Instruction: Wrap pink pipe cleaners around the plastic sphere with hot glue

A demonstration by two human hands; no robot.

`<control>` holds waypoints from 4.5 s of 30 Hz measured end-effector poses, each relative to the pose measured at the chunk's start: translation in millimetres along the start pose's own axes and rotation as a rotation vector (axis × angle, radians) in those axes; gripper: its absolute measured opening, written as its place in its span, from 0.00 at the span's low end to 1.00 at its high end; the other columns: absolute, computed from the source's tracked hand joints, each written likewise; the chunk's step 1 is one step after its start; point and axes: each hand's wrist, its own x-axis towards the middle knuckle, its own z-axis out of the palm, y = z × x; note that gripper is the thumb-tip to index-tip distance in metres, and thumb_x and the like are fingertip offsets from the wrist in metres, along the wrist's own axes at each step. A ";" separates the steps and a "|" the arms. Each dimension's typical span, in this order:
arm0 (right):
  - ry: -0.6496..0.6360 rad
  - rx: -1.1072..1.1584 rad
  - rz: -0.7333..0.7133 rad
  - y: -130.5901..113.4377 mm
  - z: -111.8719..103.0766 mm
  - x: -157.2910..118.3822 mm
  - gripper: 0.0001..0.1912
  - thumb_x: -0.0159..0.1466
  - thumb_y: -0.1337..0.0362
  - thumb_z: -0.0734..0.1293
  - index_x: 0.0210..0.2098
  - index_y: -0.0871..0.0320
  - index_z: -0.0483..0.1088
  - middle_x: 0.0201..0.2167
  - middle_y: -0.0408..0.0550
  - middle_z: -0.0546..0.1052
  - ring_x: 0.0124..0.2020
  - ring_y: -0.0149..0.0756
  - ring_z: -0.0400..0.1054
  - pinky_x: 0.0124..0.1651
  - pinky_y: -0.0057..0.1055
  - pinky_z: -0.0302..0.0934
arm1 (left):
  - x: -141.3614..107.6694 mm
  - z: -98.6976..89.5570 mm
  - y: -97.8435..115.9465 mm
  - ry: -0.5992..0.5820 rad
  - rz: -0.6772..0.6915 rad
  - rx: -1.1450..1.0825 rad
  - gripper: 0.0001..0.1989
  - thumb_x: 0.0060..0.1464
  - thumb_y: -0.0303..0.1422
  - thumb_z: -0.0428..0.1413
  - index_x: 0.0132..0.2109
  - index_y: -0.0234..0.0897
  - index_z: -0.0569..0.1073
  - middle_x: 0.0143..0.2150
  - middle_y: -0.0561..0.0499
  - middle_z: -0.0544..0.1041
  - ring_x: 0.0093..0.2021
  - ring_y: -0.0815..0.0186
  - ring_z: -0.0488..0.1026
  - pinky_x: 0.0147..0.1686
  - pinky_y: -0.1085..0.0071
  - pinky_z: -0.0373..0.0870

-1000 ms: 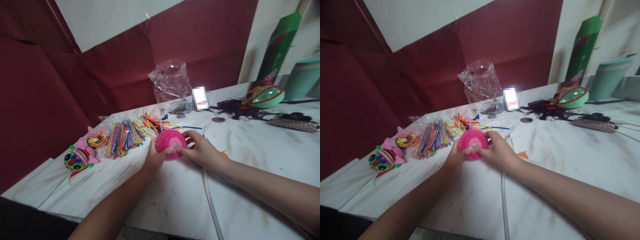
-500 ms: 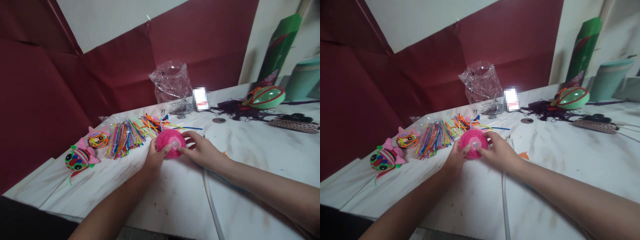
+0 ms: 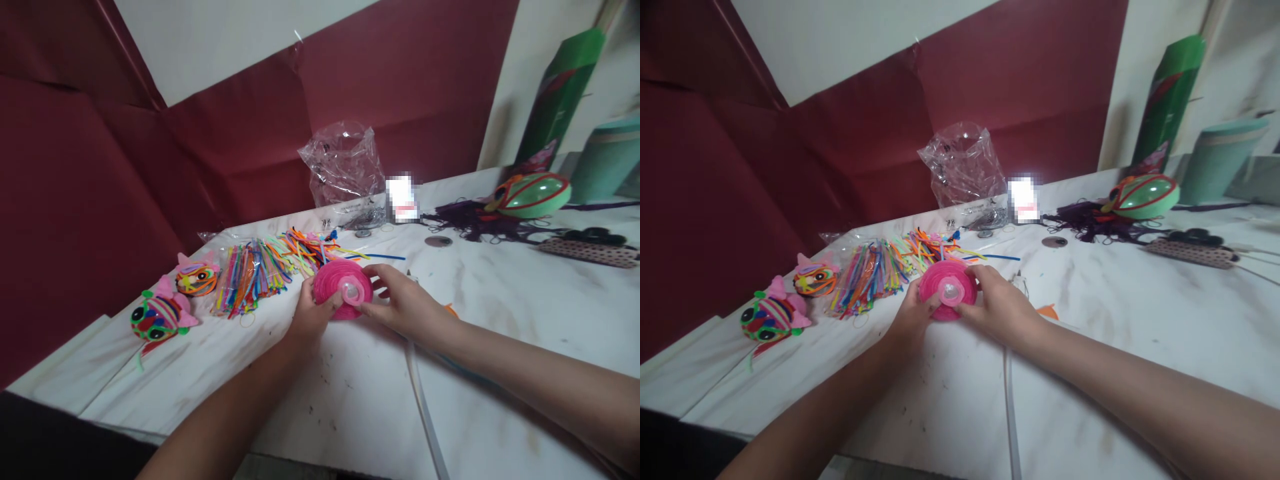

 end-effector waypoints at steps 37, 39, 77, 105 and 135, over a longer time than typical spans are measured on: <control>-0.049 0.195 -0.023 0.8 5.0 2.3 0.28 0.57 0.53 0.68 0.55 0.56 0.63 0.55 0.58 0.69 0.52 0.47 0.66 0.46 0.44 0.67 | -1.1 -0.8 2.3 0.015 -0.019 -0.081 0.38 0.34 0.34 0.68 0.54 0.38 0.63 0.48 0.43 0.75 0.46 0.57 0.74 0.47 0.61 0.71; 0.002 0.149 -0.095 1.7 4.5 1.5 0.27 0.58 0.55 0.68 0.54 0.56 0.63 0.55 0.57 0.69 0.52 0.47 0.66 0.47 0.45 0.67 | 0.9 -1.7 2.4 0.029 -0.010 -0.106 0.38 0.35 0.35 0.68 0.54 0.38 0.63 0.48 0.43 0.75 0.46 0.58 0.74 0.48 0.60 0.70; -0.047 0.260 -0.042 0.0 -2.9 3.3 0.22 0.61 0.66 0.64 0.55 0.56 0.65 0.53 0.56 0.73 0.48 0.44 0.72 0.41 0.39 0.72 | -6.1 0.2 15.2 -0.028 0.039 -0.036 0.44 0.28 0.33 0.70 0.54 0.40 0.60 0.47 0.44 0.74 0.44 0.56 0.74 0.43 0.60 0.71; 0.095 -0.180 -0.473 -3.4 -0.9 -9.7 0.07 0.63 0.70 0.59 0.31 0.56 0.67 0.27 0.47 0.74 0.27 0.34 0.69 0.29 0.29 0.64 | -6.8 2.5 9.9 0.015 0.091 -0.080 0.42 0.32 0.31 0.69 0.55 0.41 0.61 0.48 0.45 0.74 0.45 0.58 0.74 0.45 0.63 0.71; 0.150 -0.204 -0.405 -10.9 -14.9 -4.1 0.08 0.66 0.66 0.55 0.33 0.54 0.64 0.27 0.48 0.75 0.28 0.36 0.70 0.30 0.31 0.64 | -0.1 -2.8 13.7 0.037 0.014 -0.038 0.36 0.36 0.31 0.66 0.54 0.40 0.63 0.42 0.47 0.76 0.40 0.61 0.75 0.45 0.63 0.70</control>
